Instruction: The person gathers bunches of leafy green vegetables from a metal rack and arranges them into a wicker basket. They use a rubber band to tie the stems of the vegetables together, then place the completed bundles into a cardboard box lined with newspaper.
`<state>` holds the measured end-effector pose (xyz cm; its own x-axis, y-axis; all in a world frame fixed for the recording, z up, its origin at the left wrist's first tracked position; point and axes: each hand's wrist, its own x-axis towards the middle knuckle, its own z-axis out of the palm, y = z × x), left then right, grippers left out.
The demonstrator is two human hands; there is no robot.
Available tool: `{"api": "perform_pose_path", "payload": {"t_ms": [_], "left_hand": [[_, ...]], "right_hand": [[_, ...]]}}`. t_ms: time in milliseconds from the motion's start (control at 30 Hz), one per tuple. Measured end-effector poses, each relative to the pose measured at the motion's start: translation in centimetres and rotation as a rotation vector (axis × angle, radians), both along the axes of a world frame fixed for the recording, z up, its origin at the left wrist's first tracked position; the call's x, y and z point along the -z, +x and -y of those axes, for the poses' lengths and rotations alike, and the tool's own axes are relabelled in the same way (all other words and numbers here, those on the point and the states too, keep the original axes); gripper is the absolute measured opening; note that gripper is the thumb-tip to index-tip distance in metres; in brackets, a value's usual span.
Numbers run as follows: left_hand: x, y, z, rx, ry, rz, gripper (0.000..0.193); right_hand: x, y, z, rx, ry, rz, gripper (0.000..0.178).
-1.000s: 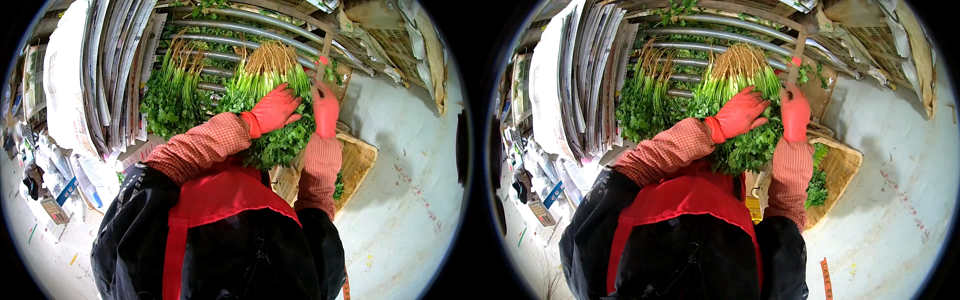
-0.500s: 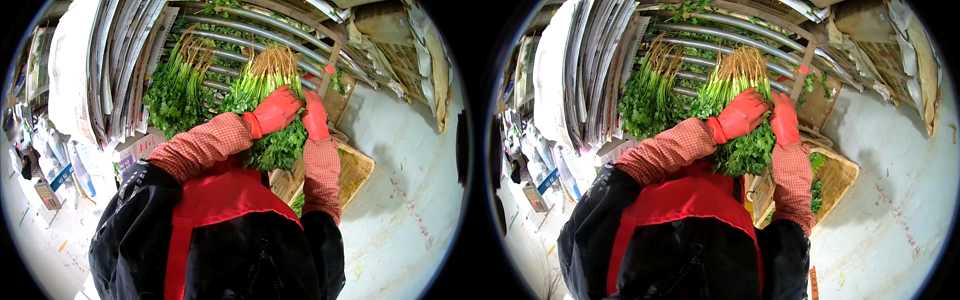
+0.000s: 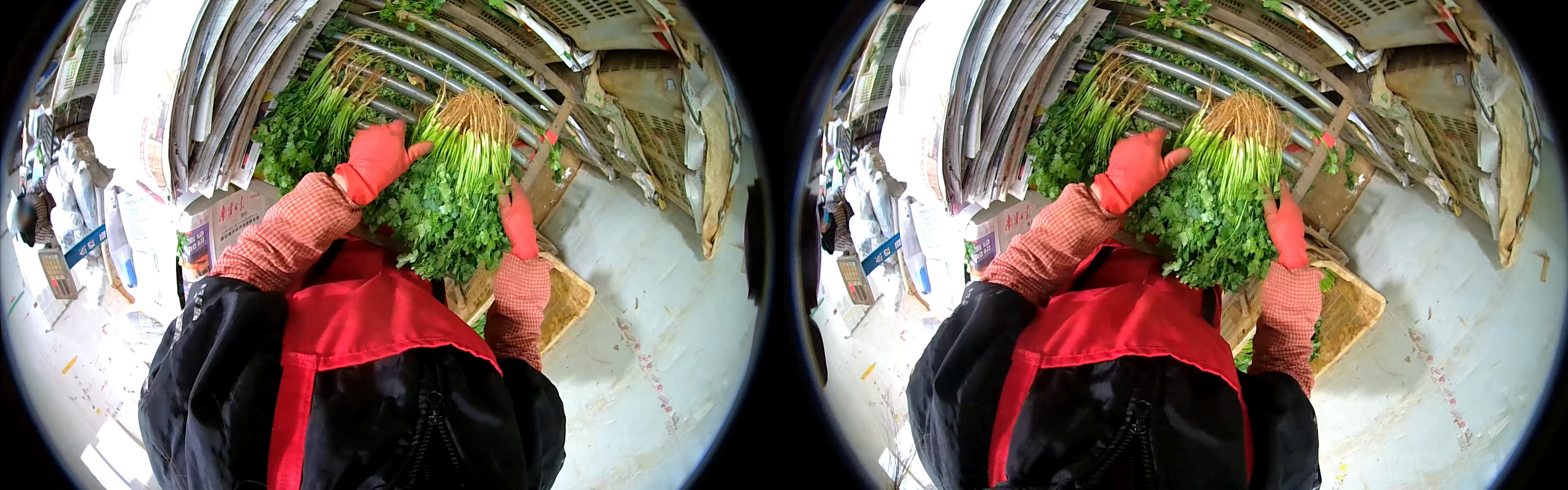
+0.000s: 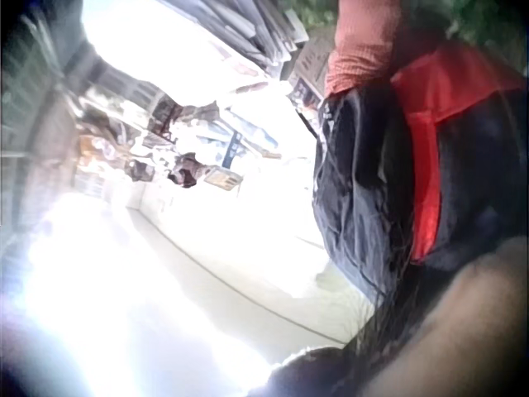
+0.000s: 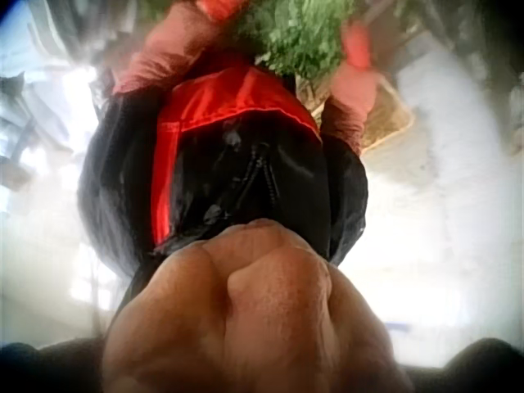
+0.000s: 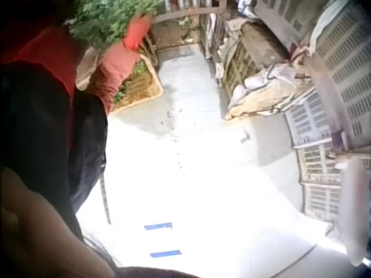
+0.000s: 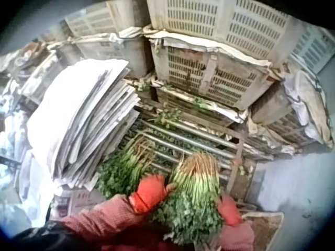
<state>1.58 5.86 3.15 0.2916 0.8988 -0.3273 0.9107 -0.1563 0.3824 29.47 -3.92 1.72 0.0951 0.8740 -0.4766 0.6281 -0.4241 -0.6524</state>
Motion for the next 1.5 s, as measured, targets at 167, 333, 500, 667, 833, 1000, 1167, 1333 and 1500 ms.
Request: {"api": "perform_pose_path", "payload": {"t_ms": [167,333,500,667,833,1000,1167,1333,1500], "left_hand": [[1.8,0.9,1.5,-0.046,-0.145,0.152,0.062],[0.3,4.1,4.0,-0.032,0.061,0.199,0.067],[1.2,4.9,4.7,-0.066,0.150,0.094,0.067],[1.3,4.7,4.9,-0.073,0.184,0.070,0.073],[-1.6,4.7,4.2,-0.113,0.450,0.144,0.070],[-2.9,8.8,3.4,-0.005,0.211,0.975,0.044],[0.6,12.2,2.9,0.346,-0.034,0.884,0.038],[1.0,13.0,3.9,0.440,0.253,0.844,0.035],[-2.8,6.9,4.0,-0.104,0.346,0.726,0.013]], "right_hand": [[1.4,-0.5,0.0,-0.075,0.057,0.224,0.053],[1.6,-2.0,0.1,-0.006,0.125,0.237,0.047],[-2.4,-1.2,-1.9,-0.116,-0.028,0.200,0.046],[-4.2,-1.2,-6.7,0.045,0.307,0.281,0.034],[-1.1,-3.0,-8.8,0.039,0.326,0.283,0.028],[-2.9,-3.5,-4.0,0.421,0.608,-0.168,0.012],[-12.1,-3.0,3.7,-0.050,0.373,-0.209,0.012],[-16.2,5.3,4.1,0.191,0.802,-1.276,0.049],[-11.5,1.9,-2.8,0.479,0.261,-0.418,0.036]]}}
